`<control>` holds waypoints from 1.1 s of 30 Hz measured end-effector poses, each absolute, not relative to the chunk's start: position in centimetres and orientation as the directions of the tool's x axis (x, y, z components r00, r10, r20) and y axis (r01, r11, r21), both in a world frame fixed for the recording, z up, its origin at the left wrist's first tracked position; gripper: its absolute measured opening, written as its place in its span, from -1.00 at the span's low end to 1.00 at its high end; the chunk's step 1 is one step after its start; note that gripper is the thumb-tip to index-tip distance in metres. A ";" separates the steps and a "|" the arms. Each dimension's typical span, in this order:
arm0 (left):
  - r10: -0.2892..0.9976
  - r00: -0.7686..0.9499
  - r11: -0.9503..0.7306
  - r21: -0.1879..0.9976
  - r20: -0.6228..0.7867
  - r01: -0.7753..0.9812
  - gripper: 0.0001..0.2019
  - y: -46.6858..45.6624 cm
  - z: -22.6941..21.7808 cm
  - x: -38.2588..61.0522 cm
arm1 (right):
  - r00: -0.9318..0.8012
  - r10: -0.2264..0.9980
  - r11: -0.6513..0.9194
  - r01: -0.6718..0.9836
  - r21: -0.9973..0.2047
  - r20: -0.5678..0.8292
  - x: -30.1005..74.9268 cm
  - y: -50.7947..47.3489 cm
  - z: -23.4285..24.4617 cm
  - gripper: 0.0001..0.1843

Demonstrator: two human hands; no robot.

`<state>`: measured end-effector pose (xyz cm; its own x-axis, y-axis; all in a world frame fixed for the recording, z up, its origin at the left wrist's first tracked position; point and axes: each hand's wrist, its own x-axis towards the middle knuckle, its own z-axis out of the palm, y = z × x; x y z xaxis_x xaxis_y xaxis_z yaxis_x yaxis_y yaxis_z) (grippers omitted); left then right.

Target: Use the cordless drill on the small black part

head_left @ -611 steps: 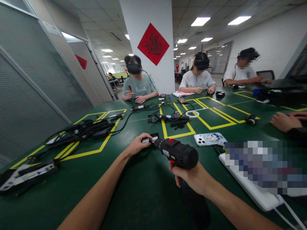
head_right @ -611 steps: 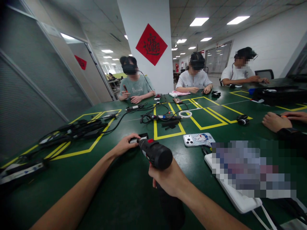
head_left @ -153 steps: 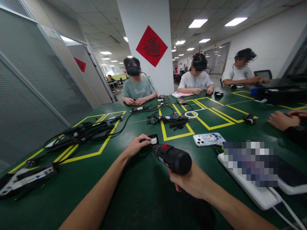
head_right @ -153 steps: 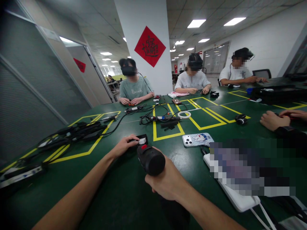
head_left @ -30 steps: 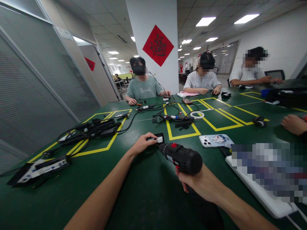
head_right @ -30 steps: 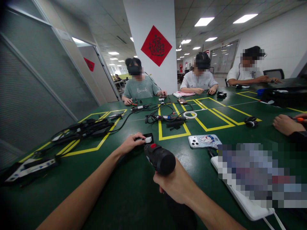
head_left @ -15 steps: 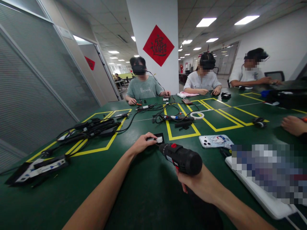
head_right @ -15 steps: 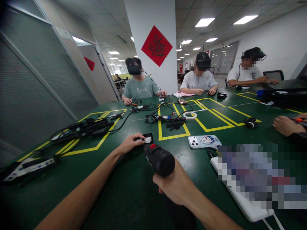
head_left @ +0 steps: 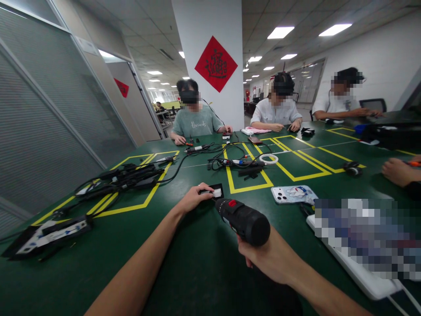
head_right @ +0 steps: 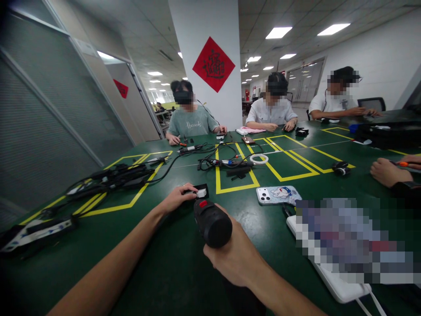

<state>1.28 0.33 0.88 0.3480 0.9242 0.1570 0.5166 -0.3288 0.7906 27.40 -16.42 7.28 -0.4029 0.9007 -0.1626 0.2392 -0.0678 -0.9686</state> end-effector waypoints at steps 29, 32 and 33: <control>0.932 0.334 -0.302 0.814 0.141 0.497 -0.66 0.5 0.5 1.2 | -0.405 0.908 -0.037 0.163 -0.986 -0.101 27.6 -16.2 6.1 -0.77; 0.933 0.330 -0.298 0.817 0.141 0.493 -0.66 0.4 0.5 1.2 | -0.416 0.903 -0.031 0.179 -0.983 -0.105 27.7 -16.1 5.8 -0.84; 0.932 0.333 -0.301 0.818 0.144 0.491 -0.66 0.4 0.5 1.2 | -0.417 0.902 -0.034 0.190 -0.981 -0.111 27.7 -16.1 5.8 -0.88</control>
<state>1.21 0.43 0.51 0.3327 0.9320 0.1438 0.4908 -0.3013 0.8175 27.74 -16.06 5.81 -0.4167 0.9022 -0.1114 0.1896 -0.0336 -0.9813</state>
